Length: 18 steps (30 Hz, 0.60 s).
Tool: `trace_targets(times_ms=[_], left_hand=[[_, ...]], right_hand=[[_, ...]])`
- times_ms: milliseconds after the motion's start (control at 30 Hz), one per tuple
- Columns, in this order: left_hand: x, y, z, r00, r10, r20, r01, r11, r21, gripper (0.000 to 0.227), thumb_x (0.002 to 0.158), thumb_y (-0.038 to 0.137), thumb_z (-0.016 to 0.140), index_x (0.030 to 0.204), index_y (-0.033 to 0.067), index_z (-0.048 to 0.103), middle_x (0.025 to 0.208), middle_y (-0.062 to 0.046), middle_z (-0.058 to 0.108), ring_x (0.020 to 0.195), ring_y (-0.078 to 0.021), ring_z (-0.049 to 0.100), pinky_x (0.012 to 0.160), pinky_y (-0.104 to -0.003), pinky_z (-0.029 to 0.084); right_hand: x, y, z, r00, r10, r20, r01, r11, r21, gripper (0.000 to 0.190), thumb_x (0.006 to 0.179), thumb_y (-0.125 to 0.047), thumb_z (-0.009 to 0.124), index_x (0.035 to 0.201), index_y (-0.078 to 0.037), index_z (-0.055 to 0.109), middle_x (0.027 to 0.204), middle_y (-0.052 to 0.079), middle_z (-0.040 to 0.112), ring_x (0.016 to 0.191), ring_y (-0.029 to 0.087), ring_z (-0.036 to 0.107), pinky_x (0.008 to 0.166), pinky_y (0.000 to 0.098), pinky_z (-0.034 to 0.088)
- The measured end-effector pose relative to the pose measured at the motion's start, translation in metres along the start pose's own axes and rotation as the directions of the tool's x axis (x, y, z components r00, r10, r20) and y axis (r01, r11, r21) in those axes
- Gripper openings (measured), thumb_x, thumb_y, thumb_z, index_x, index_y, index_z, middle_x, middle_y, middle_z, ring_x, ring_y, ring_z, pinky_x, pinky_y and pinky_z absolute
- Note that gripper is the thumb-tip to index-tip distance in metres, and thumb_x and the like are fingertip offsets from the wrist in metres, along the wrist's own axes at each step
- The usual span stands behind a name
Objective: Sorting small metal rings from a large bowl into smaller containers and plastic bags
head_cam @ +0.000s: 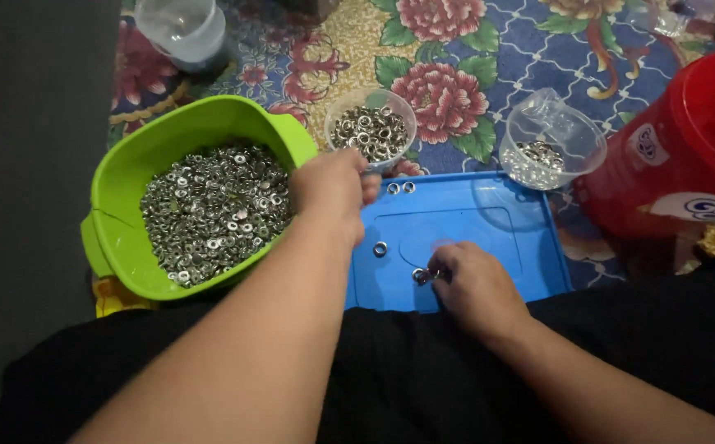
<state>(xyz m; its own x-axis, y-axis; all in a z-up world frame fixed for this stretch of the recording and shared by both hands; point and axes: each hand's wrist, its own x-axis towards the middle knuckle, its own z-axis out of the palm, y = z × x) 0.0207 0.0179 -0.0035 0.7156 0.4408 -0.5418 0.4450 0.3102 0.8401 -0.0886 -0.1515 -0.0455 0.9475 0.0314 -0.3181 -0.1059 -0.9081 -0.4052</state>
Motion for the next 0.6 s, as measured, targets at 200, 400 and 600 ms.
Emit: trace_targets(times_ms=[200, 400, 600], left_hand=[[0.006, 0.003, -0.001, 0.992, -0.013, 0.128, -0.003, 0.993, 0.121, 0.023, 0.088, 0.015, 0.061, 0.11, 0.0093, 0.067, 0.095, -0.009, 0.071, 0.074, -0.0219, 0.074, 0.056, -0.026, 0.063], [-0.019, -0.06, -0.019, 0.981, -0.034, 0.19, -0.043, 0.92, 0.391, 0.024, 0.087, 0.024, 0.065, 0.109, 0.0186, 0.072, 0.098, -0.003, 0.074, 0.088, -0.0202, 0.073, 0.071, -0.029, 0.062], [-0.055, -0.113, -0.023, 0.959, -0.062, 0.276, -0.132, 0.765, 0.63, 0.025, 0.086, 0.033, 0.068, 0.109, 0.0279, 0.077, 0.1, 0.004, 0.077, 0.103, -0.0185, 0.072, 0.085, -0.033, 0.061]], right_hand=[[0.011, 0.011, 0.014, 0.999, 0.048, 0.017, -0.048, 0.999, 0.003, 0.015, 0.082, -0.026, 0.077, 0.096, -0.024, 0.074, 0.098, 0.008, 0.074, 0.103, 0.036, 0.073, 0.089, 0.0476, 0.06], [0.016, 0.019, 0.023, 0.996, 0.088, 0.029, -0.089, 0.996, 0.032, 0.02, 0.08, -0.031, 0.078, 0.099, -0.026, 0.074, 0.098, 0.006, 0.076, 0.104, 0.033, 0.073, 0.089, 0.0469, 0.06], [0.02, 0.029, 0.016, 0.989, 0.145, 0.013, -0.146, 0.986, 0.078, 0.026, 0.078, -0.036, 0.078, 0.102, -0.027, 0.075, 0.099, 0.005, 0.077, 0.106, 0.03, 0.073, 0.09, 0.0463, 0.059]])
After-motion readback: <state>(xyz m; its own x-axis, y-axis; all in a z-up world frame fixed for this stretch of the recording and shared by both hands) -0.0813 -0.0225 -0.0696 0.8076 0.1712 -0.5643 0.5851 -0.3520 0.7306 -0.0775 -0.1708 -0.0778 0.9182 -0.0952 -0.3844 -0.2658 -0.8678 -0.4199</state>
